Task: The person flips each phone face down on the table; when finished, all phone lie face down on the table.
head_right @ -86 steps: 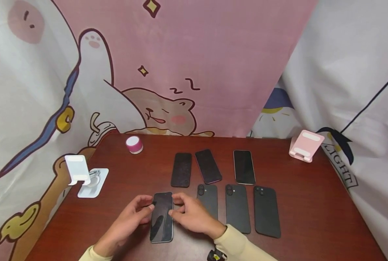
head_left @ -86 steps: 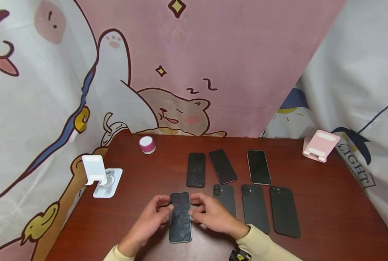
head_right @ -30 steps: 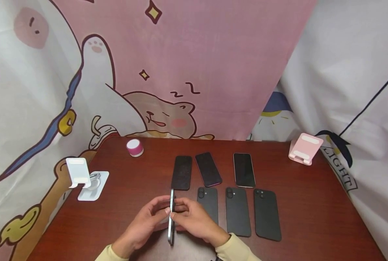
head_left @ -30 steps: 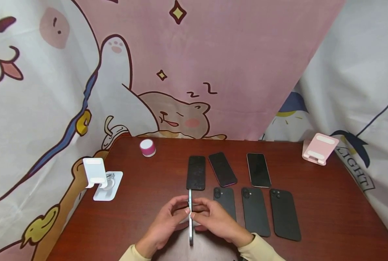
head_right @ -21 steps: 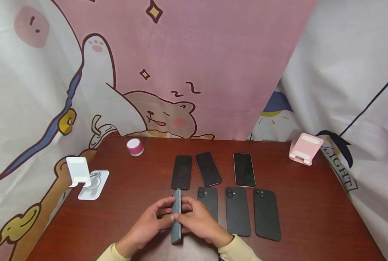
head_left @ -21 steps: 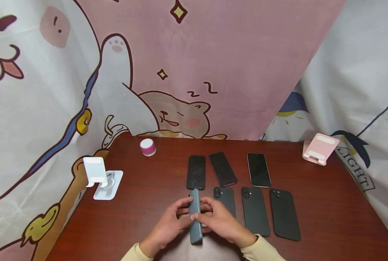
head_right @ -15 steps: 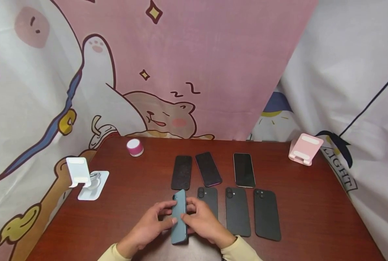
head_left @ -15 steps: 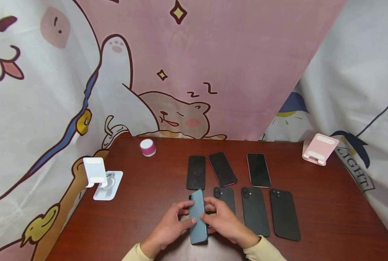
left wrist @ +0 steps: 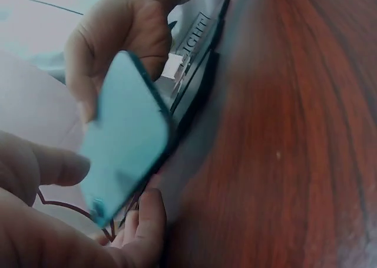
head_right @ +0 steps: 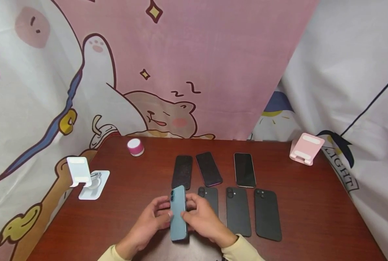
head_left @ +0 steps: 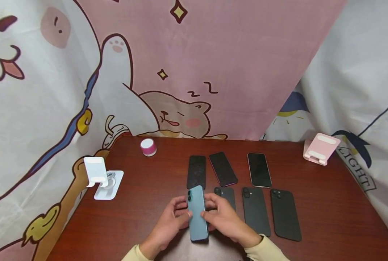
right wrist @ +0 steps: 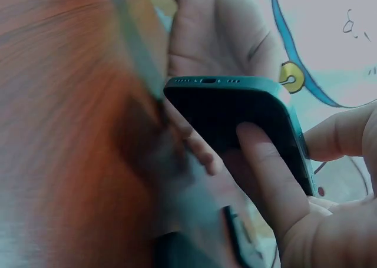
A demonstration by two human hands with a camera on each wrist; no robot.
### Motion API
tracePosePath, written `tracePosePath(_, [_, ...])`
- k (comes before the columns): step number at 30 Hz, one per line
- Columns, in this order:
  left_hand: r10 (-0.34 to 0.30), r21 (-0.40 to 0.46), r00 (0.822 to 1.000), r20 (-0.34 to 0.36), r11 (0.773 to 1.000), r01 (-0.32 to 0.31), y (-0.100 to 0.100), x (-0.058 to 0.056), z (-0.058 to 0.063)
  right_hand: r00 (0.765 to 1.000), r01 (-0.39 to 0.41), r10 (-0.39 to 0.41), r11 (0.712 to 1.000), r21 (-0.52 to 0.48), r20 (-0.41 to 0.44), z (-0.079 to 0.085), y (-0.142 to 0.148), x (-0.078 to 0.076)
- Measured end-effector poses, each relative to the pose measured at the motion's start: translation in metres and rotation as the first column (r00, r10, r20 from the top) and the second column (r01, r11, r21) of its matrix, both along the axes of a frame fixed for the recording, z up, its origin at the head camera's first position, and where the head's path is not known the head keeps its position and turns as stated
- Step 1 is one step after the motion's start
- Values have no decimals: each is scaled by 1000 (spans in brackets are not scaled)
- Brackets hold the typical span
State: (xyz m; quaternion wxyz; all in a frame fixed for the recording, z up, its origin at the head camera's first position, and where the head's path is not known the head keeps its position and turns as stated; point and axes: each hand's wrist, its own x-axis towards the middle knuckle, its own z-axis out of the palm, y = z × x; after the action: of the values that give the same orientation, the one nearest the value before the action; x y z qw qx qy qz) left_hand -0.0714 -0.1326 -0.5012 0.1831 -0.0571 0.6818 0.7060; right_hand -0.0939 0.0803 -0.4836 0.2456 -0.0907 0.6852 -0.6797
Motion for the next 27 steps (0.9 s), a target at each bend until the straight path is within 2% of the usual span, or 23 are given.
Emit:
tracePosePath(2, [4, 66, 999, 38, 998, -6, -1, -1, -1, 1000, 10, -9, 1000, 11, -30, 6, 0, -1])
tracePosePath(5, [-27, 146, 995, 92, 989, 13, -2, -2, -1, 999, 15, -14, 1000, 9, -51, 15, -1, -2])
tracePosePath(8, [-63, 206, 992, 113, 978, 39, -3, -3, 0, 999, 12, -12, 1000, -2, -52, 21, -1, -3])
tracePosePath(10, [-66, 223, 992, 110, 974, 41, -4, -4, 1, 999, 12, -13, 1000, -3, -51, 23, -1, -4])
tracePosePath(21, [3, 197, 999, 38, 980, -10, -5, -9, 11, 995, 73, -71, 997, 30, -74, 14, 3, -11])
tracePosePath(27, [15, 129, 1000, 16, 991, -17, -4, -10, 12, 993, 102, -98, 993, 67, -63, 4, 5, -14])
